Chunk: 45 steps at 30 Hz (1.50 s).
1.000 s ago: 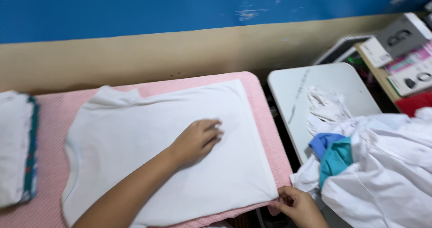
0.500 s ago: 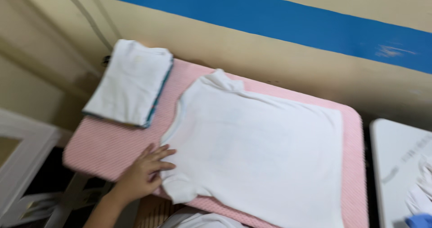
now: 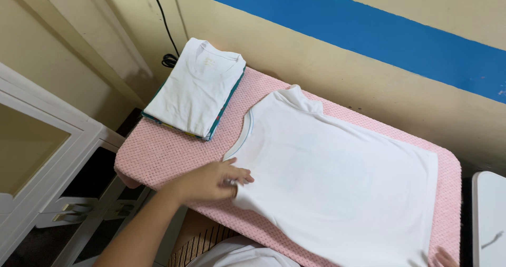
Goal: The person folds several t-shirts one by one on a pink mat. They smooth each shirt, fold the sides and bottom, then stack the folded shirts on the left side of the mat.
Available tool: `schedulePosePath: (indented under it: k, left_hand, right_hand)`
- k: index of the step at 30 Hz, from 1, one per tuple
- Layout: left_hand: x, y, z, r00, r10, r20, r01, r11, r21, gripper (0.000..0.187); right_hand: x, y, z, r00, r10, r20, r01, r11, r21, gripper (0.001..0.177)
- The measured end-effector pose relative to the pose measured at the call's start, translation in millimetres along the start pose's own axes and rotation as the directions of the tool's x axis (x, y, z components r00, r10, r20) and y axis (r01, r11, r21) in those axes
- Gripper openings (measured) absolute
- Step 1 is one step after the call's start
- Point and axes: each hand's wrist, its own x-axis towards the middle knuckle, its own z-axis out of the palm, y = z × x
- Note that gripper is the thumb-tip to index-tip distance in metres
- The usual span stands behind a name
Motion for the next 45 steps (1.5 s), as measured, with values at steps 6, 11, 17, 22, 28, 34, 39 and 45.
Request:
schedulePosePath:
  k: [6,11,17,22,28,34,39,45]
  left_hand:
    - [99.9,8.1,-35.8,0.951,-0.283,-0.125,0.136,0.745,-0.653,0.034]
    - [93.2,3.1,-34.5,0.908,-0.297,-0.295,0.163,0.900,-0.405,0.079]
    - [68.3,-17.2,-30.8,0.934,-0.268,-0.237,0.164,0.909,-0.383,0.033]
    - [40.3,-12.7,-32.3,0.893,-0.391,-0.221,0.333,0.907,-0.260,0.029]
    - [19.9,-1.2,-29.8,0.903,-0.363,-0.231,0.327,0.928,-0.179,0.032]
    - [11.5,-7.8,-20.3,0.916,-0.193,-0.351,0.225,0.973,0.053,0.033]
    - [6.1,-15.8,-13.9,0.918,0.013,-0.396,0.065,0.981,0.182,0.027]
    - [9.9,-20.7,-4.4,0.874,0.286,-0.394,-0.052,0.859,0.509,0.021]
  right_hand:
    - [-7.0,-25.7,-22.0,0.996,-0.070,0.062,0.028,0.854,0.519,0.047]
    - [-32.5,-59.2,4.5,0.996,0.090,0.005,-0.088,0.953,0.291,0.066]
    - [-56.9,-75.4,5.3,0.998,0.059,0.019,-0.062,0.959,0.276,0.068]
    - [-66.7,-88.4,4.2,0.998,0.054,0.017,-0.056,0.979,0.197,0.076]
    - [-78.9,-118.5,6.0,0.995,0.102,-0.009,-0.102,0.995,0.007,0.084]
    - [-94.2,-126.9,7.5,0.988,0.147,-0.039,-0.149,0.988,-0.049,0.085]
    - [-102.1,-116.5,5.6,0.994,0.102,-0.045,-0.103,0.994,-0.036,0.081]
    - [-106.4,-100.7,9.3,0.999,0.049,-0.005,-0.048,0.998,0.034,0.076]
